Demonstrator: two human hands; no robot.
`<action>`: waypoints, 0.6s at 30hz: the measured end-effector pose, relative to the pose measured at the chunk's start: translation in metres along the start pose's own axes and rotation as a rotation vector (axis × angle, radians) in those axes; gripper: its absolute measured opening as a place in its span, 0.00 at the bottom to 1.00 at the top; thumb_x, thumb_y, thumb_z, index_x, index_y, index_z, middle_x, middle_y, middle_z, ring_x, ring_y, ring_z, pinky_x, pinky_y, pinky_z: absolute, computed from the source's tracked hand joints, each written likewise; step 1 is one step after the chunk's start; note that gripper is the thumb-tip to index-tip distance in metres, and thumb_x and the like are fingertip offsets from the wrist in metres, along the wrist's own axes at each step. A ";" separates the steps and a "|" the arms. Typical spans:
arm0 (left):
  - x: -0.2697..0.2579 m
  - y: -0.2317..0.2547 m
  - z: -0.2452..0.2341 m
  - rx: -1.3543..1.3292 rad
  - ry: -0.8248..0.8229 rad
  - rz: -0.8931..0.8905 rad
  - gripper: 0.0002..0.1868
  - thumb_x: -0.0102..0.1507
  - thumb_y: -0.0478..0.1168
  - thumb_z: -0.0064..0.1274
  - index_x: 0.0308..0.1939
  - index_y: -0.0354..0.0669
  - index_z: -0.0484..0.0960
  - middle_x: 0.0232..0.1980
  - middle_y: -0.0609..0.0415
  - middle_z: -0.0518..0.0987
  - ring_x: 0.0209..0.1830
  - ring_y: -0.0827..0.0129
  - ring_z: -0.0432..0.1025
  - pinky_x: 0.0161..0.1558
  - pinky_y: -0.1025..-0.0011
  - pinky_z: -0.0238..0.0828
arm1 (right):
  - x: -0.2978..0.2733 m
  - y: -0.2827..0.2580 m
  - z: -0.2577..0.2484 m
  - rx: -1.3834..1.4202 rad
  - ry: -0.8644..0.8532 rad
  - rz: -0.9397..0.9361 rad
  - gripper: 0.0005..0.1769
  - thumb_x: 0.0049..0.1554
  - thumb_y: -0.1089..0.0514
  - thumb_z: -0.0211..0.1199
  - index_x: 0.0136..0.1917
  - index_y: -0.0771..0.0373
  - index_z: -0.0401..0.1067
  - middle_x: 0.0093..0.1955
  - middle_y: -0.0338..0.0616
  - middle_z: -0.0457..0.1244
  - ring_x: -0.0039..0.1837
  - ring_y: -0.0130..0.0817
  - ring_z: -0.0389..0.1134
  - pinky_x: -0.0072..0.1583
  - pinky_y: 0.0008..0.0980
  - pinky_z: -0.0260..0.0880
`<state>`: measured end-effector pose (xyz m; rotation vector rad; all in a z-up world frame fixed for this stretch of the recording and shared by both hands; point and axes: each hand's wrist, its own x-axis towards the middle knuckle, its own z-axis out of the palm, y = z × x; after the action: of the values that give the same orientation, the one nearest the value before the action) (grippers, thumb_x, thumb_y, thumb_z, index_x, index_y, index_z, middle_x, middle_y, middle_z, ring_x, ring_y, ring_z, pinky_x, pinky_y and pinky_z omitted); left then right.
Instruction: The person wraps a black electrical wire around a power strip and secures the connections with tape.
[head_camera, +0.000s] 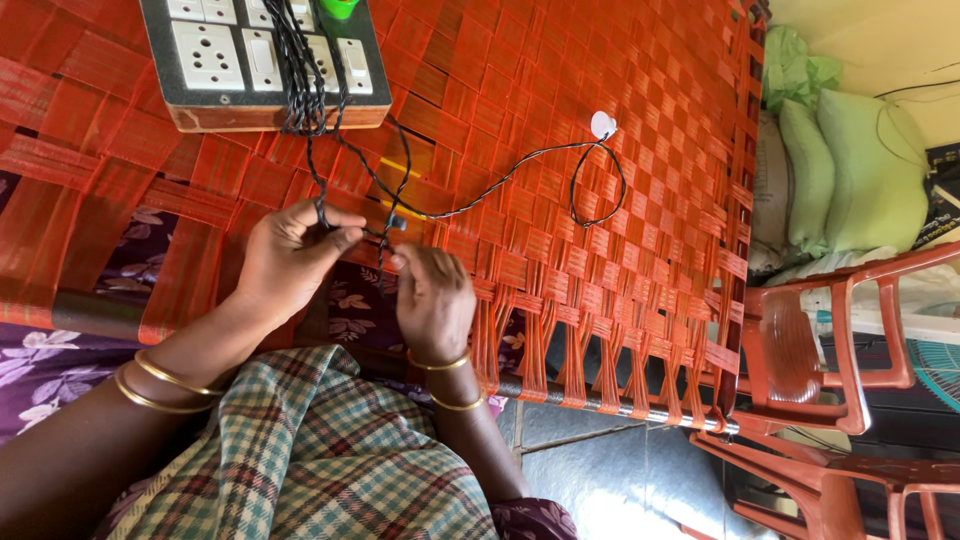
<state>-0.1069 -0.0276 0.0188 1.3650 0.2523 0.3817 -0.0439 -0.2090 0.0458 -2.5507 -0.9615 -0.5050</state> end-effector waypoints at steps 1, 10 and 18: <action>0.000 0.000 -0.001 0.006 0.018 0.012 0.04 0.66 0.30 0.58 0.45 0.37 0.85 0.42 0.52 0.85 0.38 0.75 0.78 0.40 0.76 0.76 | -0.002 0.001 0.003 0.116 -0.078 0.004 0.01 0.64 0.59 0.66 0.49 0.56 0.78 0.41 0.34 0.71 0.40 0.25 0.70 0.41 0.26 0.69; 0.008 -0.003 -0.003 -0.502 0.055 -0.265 0.10 0.67 0.36 0.59 0.50 0.36 0.83 0.44 0.53 0.84 0.41 0.74 0.79 0.45 0.75 0.80 | -0.011 -0.013 -0.006 1.118 -0.348 0.391 0.11 0.66 0.59 0.63 0.58 0.70 0.75 0.47 0.40 0.69 0.46 0.22 0.67 0.51 0.24 0.72; -0.004 0.003 0.003 -0.190 -0.252 -0.339 0.16 0.67 0.43 0.55 0.54 0.38 0.85 0.44 0.53 0.86 0.43 0.77 0.77 0.46 0.76 0.73 | -0.016 -0.012 -0.011 0.827 -0.168 0.336 0.09 0.62 0.63 0.66 0.55 0.67 0.76 0.47 0.42 0.68 0.48 0.25 0.68 0.50 0.24 0.70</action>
<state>-0.1102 -0.0315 0.0221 1.1442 0.2269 -0.0501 -0.0657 -0.2140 0.0508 -1.9343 -0.5883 0.1875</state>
